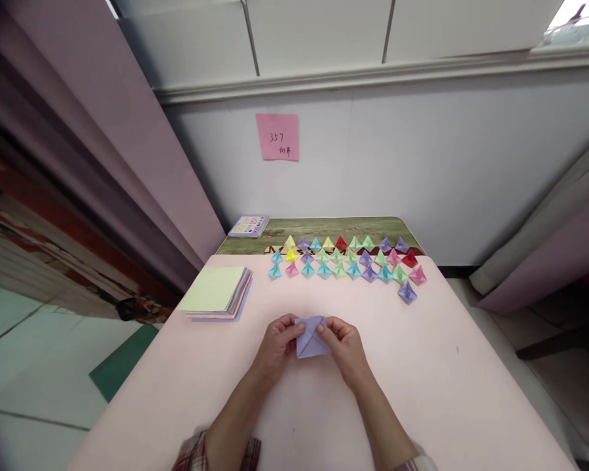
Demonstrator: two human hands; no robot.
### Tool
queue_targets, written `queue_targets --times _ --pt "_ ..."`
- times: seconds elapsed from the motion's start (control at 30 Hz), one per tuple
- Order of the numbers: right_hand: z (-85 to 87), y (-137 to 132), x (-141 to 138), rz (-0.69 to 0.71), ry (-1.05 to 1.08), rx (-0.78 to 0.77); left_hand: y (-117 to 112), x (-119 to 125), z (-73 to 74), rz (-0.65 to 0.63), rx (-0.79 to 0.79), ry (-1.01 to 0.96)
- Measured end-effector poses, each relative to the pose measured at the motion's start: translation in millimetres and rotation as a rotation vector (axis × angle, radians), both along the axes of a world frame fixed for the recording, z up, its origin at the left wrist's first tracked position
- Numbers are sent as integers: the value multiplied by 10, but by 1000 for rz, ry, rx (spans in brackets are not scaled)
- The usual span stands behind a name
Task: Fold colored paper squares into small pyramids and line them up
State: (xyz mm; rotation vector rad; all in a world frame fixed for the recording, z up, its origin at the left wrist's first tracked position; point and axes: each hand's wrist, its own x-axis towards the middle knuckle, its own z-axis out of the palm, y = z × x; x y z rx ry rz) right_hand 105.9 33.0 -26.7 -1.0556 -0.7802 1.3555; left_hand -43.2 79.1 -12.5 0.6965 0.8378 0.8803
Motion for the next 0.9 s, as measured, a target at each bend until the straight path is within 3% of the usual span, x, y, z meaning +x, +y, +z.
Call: queue_targets --times 0.27,0.63,0.73,0.9 --pt "-39 8 28 0 80 -26 -8 -14 28 -36 -92 -101" --pt "-56 13 -9 -193 39 -16 -23 -31 -1 -185 -49 -36" --pt "-35 9 1 -145 20 -33 -20 -13 -8 -94 -41 -53" --pt "0 -22 -7 62 -34 -100 -20 24 -25 201 52 -113"
